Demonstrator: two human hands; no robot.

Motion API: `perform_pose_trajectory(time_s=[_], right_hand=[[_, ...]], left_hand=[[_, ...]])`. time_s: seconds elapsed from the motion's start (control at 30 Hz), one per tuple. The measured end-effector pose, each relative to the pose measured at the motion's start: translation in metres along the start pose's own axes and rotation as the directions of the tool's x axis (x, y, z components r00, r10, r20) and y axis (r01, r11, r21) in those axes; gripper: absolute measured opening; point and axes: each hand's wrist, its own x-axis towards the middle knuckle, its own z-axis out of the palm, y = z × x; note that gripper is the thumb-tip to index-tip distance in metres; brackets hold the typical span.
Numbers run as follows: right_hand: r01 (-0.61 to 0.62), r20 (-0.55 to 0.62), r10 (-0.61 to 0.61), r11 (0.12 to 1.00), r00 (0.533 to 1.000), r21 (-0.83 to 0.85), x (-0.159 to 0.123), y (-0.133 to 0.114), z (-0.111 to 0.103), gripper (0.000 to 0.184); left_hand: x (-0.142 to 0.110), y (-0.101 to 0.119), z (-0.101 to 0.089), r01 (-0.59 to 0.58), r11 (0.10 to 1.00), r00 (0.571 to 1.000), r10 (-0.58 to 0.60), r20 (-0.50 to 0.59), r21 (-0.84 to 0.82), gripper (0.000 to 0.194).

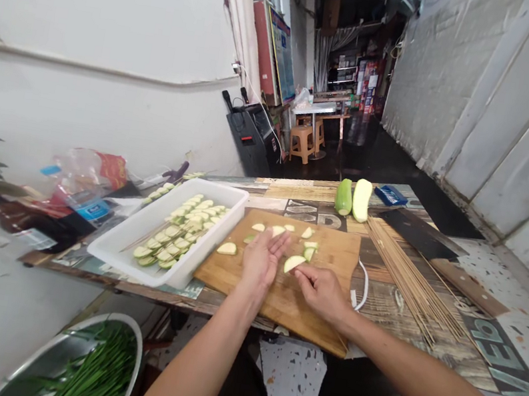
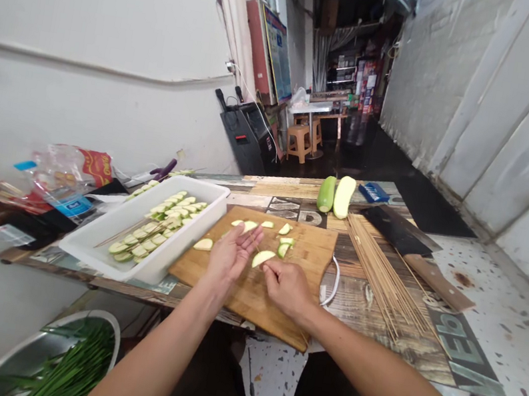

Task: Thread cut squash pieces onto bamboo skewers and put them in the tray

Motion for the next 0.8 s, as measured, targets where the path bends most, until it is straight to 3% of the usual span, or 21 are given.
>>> perform_pose_trajectory(time_s=[0.47,0.8], right_hand=[[0.009,-0.033,-0.01,1.0,0.999,-0.019,0.0001,-0.0019,0.0002,0.028],[0.013,-0.038,-0.015,0.998,0.999,-0.065,-0.0007,0.0013,0.0033,0.029]], left_hand=[[-0.0026,-0.0025,0.0035,0.001,1.0,1.0,-0.002,0.03,0.026,0.01],[-0.0013,-0.0013,0.0006,0.043,0.999,0.998,-0.042,-0.049,0.018,0.004]])
